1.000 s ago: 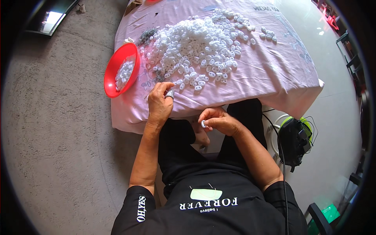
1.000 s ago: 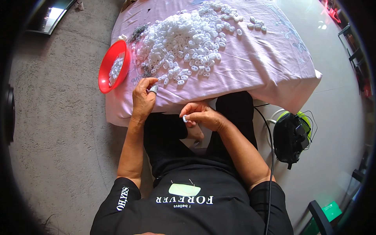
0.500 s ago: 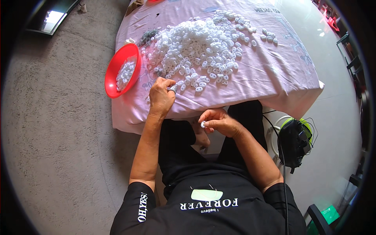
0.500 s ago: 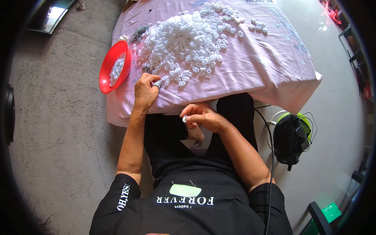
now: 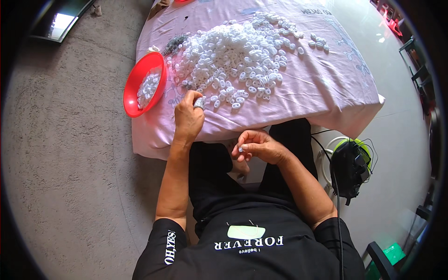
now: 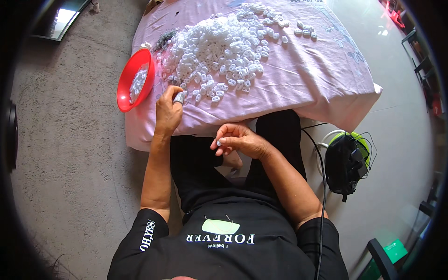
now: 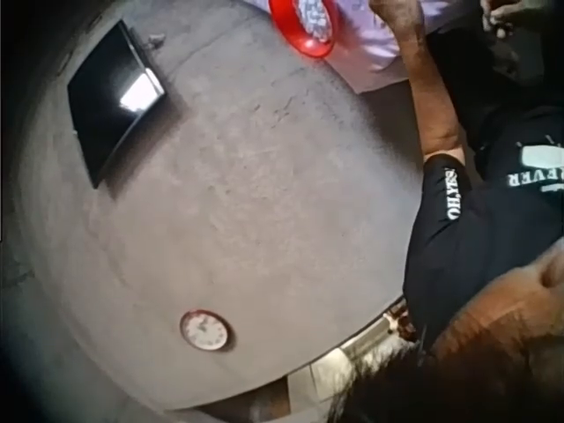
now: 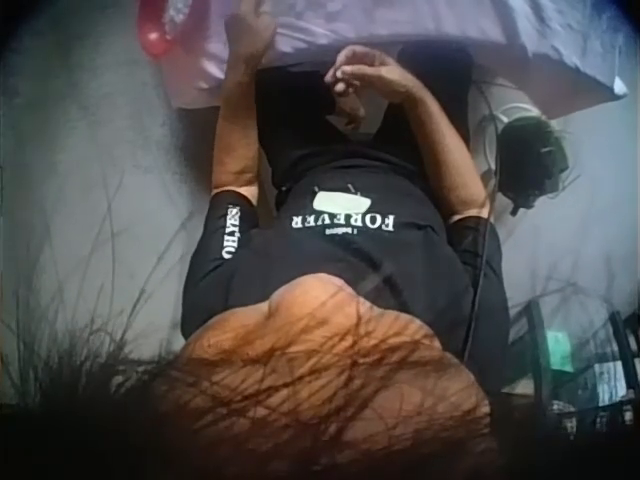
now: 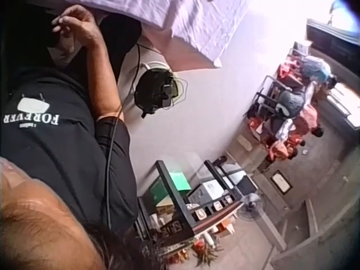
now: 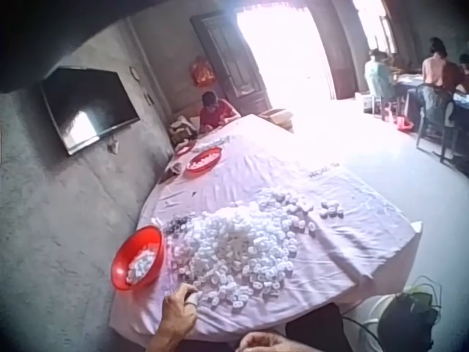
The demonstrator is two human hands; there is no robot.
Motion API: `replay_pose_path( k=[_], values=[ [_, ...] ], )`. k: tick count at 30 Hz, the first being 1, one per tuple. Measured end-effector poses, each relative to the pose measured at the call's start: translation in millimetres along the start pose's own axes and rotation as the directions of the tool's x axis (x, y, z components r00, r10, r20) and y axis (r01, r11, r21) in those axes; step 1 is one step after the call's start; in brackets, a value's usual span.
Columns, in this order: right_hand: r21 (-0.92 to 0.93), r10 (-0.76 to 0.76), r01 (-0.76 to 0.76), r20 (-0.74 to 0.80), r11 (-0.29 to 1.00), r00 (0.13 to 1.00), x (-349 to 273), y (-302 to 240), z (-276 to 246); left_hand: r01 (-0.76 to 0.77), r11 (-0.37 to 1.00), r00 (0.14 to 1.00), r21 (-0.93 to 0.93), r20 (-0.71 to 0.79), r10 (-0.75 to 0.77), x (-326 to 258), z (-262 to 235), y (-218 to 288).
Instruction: The person assembles small white plastic components by hand at a table.
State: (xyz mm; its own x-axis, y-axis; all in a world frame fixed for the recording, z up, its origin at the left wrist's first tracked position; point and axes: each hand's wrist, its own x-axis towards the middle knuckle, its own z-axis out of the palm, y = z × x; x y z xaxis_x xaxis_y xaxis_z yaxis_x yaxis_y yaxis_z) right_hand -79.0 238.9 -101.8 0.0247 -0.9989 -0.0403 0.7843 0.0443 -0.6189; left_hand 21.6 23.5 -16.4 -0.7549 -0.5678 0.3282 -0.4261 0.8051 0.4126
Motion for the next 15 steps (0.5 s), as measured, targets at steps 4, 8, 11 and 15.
replay_pose_path(
  k=[4,8,11,15],
  values=[
    [0.045,-0.167,0.169,-0.036,0.985,0.985,1.2,0.5,8.4,0.324,0.79,0.945,-0.521,0.22,-0.242,-21.6,-6.9,7.5],
    [0.048,-0.233,0.242,-0.141,0.969,0.962,8.3,-4.2,30.0,0.449,0.605,0.894,-0.658,0.342,-0.291,-40.6,-16.5,24.0],
    [-0.232,-0.283,0.208,-0.361,0.95,0.889,16.2,-8.7,45.4,0.42,0.655,0.906,-0.629,0.331,-0.264,-49.7,-17.1,30.2],
    [-0.309,-0.319,0.197,-0.42,0.931,0.849,27.8,-10.0,55.2,0.353,0.754,0.931,-0.554,0.284,-0.228,-55.8,-22.4,41.1]
  ],
)
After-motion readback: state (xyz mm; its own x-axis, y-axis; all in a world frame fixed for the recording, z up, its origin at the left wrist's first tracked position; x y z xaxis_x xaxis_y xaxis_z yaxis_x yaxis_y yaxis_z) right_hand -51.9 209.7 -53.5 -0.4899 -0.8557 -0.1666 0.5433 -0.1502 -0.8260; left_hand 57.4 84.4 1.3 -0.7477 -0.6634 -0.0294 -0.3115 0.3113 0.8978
